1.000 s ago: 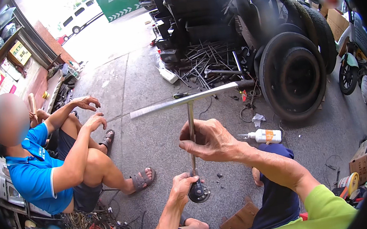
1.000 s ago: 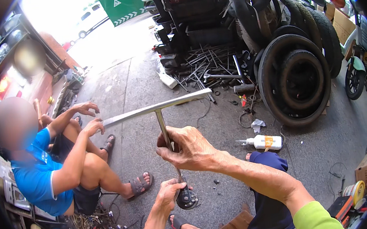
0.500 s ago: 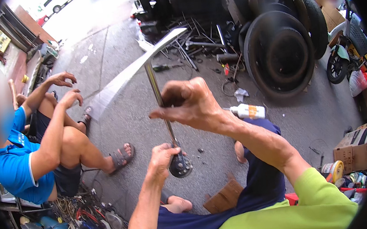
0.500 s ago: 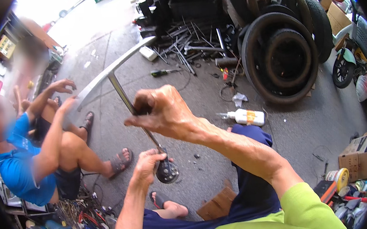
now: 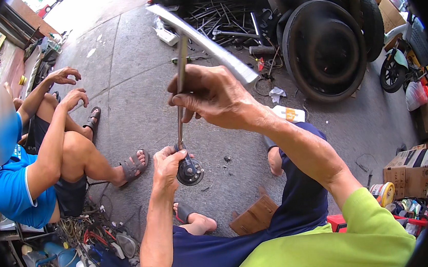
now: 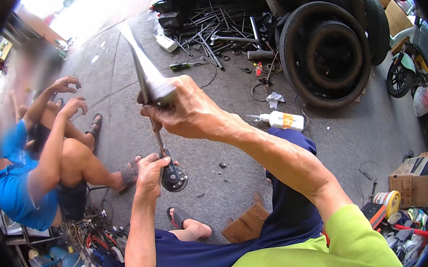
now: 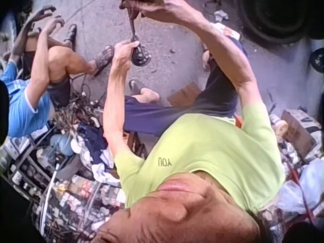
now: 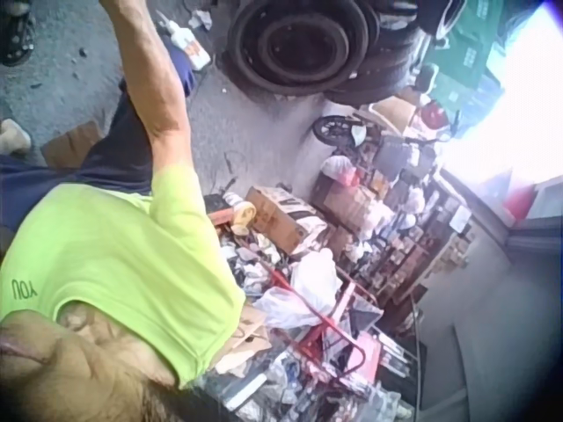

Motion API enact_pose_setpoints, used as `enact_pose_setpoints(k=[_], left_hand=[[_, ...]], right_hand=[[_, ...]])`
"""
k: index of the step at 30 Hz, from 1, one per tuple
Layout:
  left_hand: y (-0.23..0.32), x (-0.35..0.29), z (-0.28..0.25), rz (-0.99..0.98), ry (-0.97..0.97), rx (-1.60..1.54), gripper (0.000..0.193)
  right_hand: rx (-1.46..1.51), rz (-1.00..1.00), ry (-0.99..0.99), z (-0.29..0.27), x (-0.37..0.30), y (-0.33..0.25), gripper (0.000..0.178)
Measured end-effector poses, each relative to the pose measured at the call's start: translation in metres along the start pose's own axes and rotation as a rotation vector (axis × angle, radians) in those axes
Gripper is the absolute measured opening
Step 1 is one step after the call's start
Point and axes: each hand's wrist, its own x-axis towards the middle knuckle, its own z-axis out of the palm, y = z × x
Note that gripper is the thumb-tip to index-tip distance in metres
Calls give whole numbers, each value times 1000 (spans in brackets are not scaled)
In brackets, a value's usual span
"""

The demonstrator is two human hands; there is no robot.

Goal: The person sits on the floor and repeatedly assembles and disassembles a metal rod and a circular mechanical component using a T-handle tool. The person manipulates the parts with both hands, inserting the rod into the component and turning the handle.

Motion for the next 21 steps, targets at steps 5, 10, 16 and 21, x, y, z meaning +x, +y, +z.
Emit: enact_pose_setpoints(k=[5, 10, 16, 21], left_hand=[[18, -6, -1, 130, 85, -15, 11], [10, -3, -7, 186, 185, -6, 12], [15, 6, -20, 444, 462, 92, 12], [33, -5, -25, 588, 600, 117, 8]], right_hand=[[-71, -132, 159, 2, -2, -6, 22], [-262, -205, 244, 11, -3, -7, 20], [-125, -103, 102, 19, -3, 6, 31], [177, -42, -15, 26, -9, -8, 34]])
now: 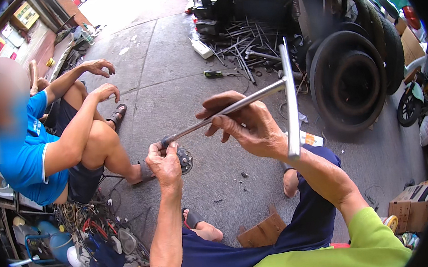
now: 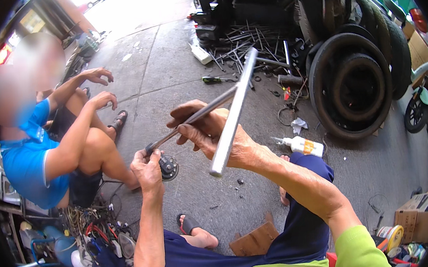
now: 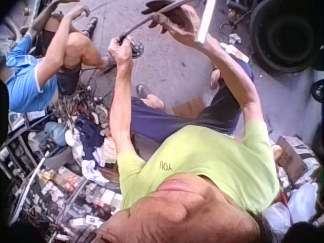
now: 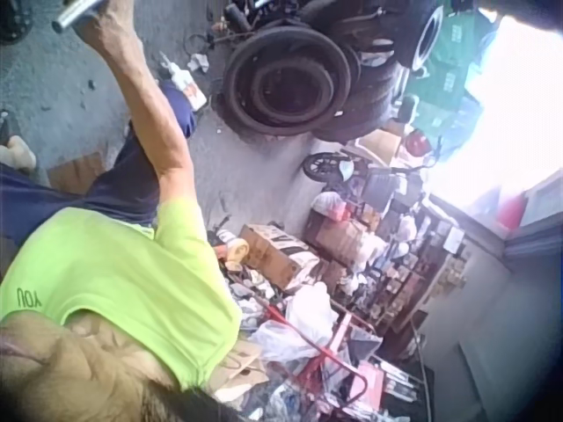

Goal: The person sits on the floor and repeatedly assembles and disassembles a metal rod and a circular mechanical component using a T-handle tool. The person manipulates the parts with both hands, inserting the rod into the component and turning the handle.

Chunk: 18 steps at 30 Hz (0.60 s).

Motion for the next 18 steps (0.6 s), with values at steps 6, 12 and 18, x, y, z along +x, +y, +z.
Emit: enact_pose_setpoints(k=[6, 12, 18], left_hand=[[-1, -1, 2, -66, -80, -10, 10], [-21, -3, 4, -244, -217, -108, 14], [-21, 0, -1, -327, -229, -105, 13]], right_hand=[[-198, -101, 141, 5, -1, 2, 25], [-299, -155, 232, 11, 5, 8, 17], [-423, -90, 63, 10, 4, 8, 35]])
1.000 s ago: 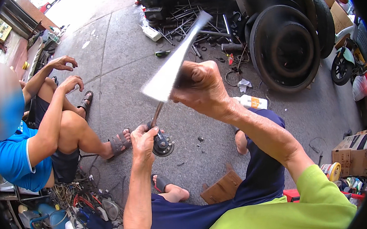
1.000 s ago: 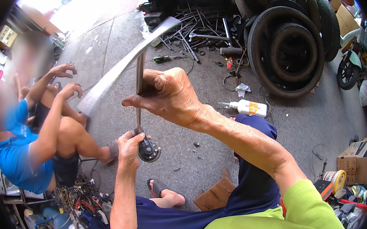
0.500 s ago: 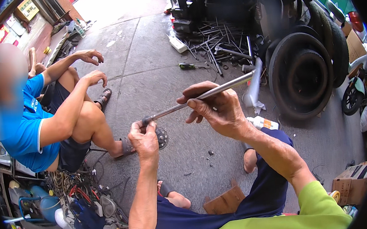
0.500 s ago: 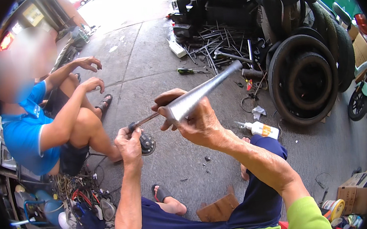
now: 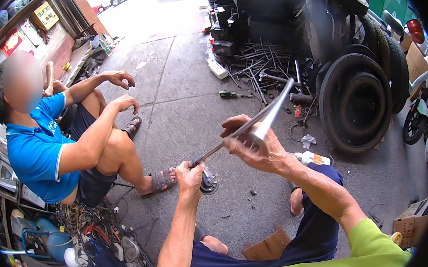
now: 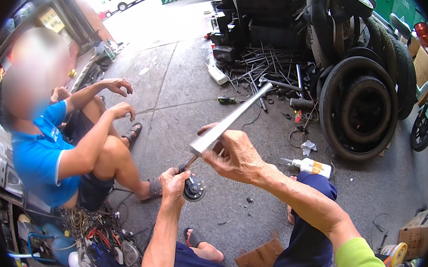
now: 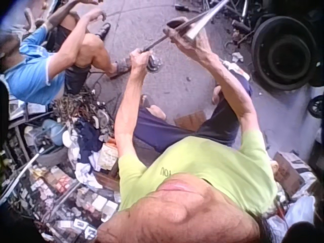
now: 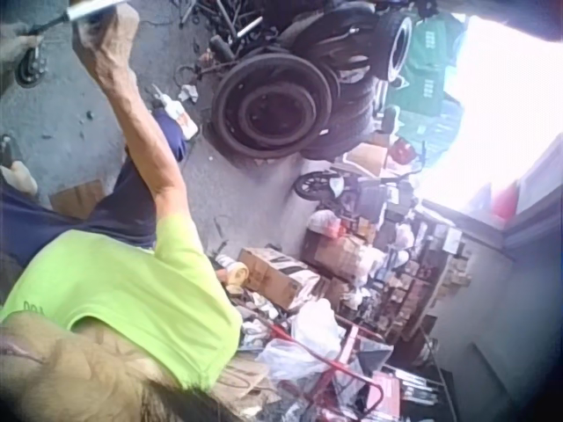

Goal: The person sits on the floor and repeatedly assembles and disassembles a metal rod and a circular mechanical component using a T-handle tool. The person manipulates the parts with both hands, inserting the rod into the component and turning the handle.

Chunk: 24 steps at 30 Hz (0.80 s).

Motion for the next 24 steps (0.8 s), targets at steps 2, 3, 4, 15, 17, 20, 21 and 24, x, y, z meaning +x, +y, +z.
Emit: enact_pose_setpoints(k=[2, 3, 4, 15, 17, 20, 21, 24], left_hand=[[-2, 2, -3, -17, 2, -12, 14], [-3, 2, -3, -30, -6, -32, 15], [-4, 2, -3, -42, -15, -52, 16], [8, -11, 10, -151, -238, -166, 14], [15, -13, 13, -205, -254, -160, 15], [18, -14, 5, -180, -219, -82, 16], [15, -14, 5, -155, -201, -34, 15], [13, -12, 7, -78, -116, 119, 11]], right_hand=[[244, 21, -91, 3, -2, -2, 36], [235, 40, -128, 2, -2, -1, 34], [225, 59, -164, 0, 0, -1, 32], [-133, -211, 126, -2, 4, -3, 19], [-104, -135, 145, -7, 5, -5, 20], [-39, 27, 115, -8, 4, -10, 21], [-79, -2, 113, -7, 2, -7, 22], [-157, -101, 87, -5, -2, 4, 23]])
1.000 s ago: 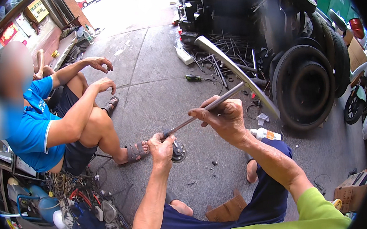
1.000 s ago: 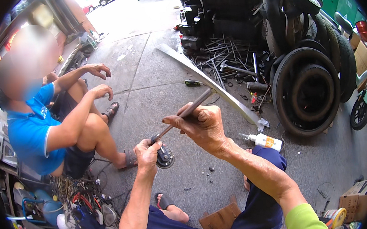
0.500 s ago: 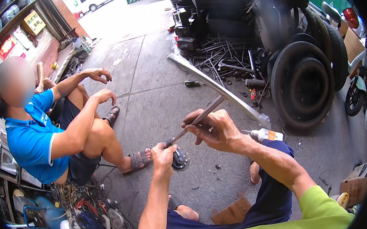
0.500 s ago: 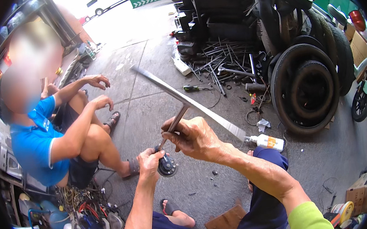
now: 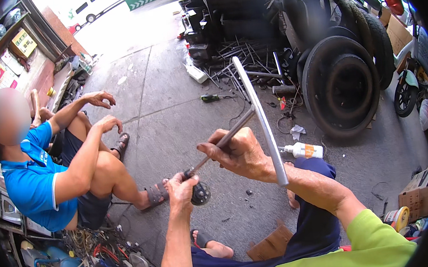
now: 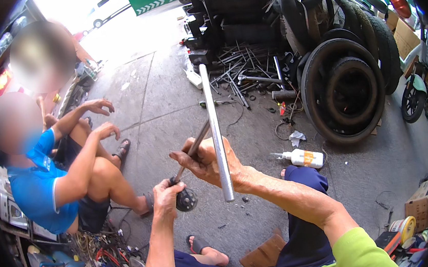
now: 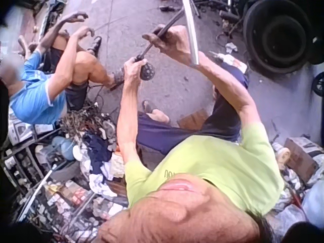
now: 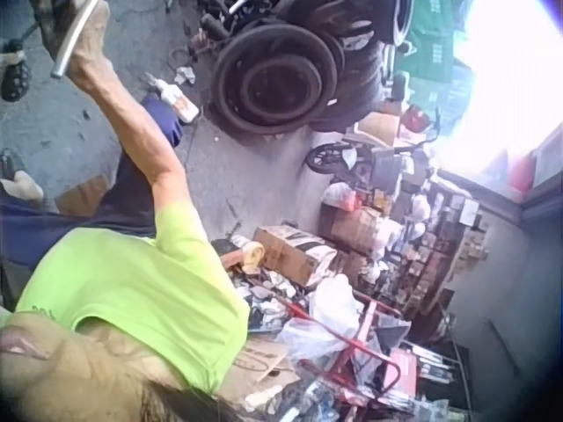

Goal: The person sits on the floor and repeatedly assembles and disassembles a metal rod and a circular mechanical component using a T-handle tool. The person manipulates the parts with both hands, inserting the rod into the component and turning the handle.

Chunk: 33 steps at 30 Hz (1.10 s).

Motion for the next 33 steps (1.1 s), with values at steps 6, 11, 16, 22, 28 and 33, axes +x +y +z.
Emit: enact_pose_setpoints(k=[6, 11, 16, 22, 28, 33], left_hand=[[-1, 9, -6, 194, 160, -178, 9], [19, 8, -16, 486, 484, -8, 9], [38, -1, -24, 686, 726, 194, 8], [51, -21, -29, 671, 782, 268, 15], [49, -22, -27, 702, 785, 372, 20], [45, -15, -28, 656, 801, 420, 18]], right_hand=[[276, 179, -19, 12, -6, 0, 28], [504, 291, -88, 10, -6, -16, 31], [678, 299, -64, 12, -5, -8, 28], [622, 382, 86, 21, -5, -11, 27], [435, 266, 338, 38, -4, -12, 34], [459, 332, 167, 40, -6, -18, 33]])
